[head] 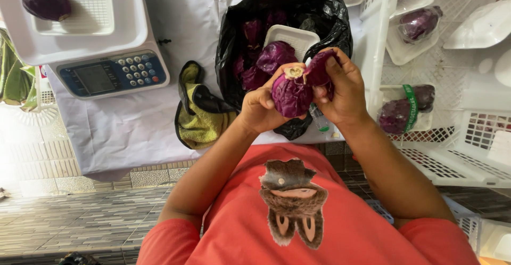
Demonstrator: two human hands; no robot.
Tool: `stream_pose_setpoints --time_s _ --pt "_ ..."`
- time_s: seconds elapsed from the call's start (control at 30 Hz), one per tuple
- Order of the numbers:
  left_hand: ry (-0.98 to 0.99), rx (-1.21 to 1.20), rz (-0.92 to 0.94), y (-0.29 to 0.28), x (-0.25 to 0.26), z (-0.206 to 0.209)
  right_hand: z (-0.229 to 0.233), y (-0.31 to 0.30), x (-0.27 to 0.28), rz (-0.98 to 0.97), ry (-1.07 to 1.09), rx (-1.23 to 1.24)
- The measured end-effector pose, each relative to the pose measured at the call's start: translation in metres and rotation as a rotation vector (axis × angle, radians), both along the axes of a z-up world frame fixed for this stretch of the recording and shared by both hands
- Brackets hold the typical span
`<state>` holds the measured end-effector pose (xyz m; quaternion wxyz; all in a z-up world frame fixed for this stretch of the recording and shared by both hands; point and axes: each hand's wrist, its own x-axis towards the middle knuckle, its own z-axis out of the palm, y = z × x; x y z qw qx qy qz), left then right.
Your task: Peeling and trimming red cabbage on a production line for packaging.
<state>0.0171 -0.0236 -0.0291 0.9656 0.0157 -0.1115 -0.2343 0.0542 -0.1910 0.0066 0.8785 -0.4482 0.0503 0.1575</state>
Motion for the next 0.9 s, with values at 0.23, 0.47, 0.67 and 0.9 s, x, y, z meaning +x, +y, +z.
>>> stream_pose_setpoints --time_s 0.23,0.47,0.67,0.9 --pt "0.007 -0.035 -0.03 0.006 0.0 0.0 0.003 0.0 0.004 0.077 -0.003 0.161" --pt "-0.091 -0.122 -0.054 -0.001 0.003 0.001 0.002 -0.018 0.02 0.197 0.124 0.504" --pt "-0.079 -0.145 -0.088 0.002 0.002 0.002 -0.007 -0.021 0.026 0.15 0.07 0.37" --pt "0.023 -0.265 -0.172 0.004 -0.004 0.0 -0.005 -0.015 0.021 0.099 0.068 0.187"
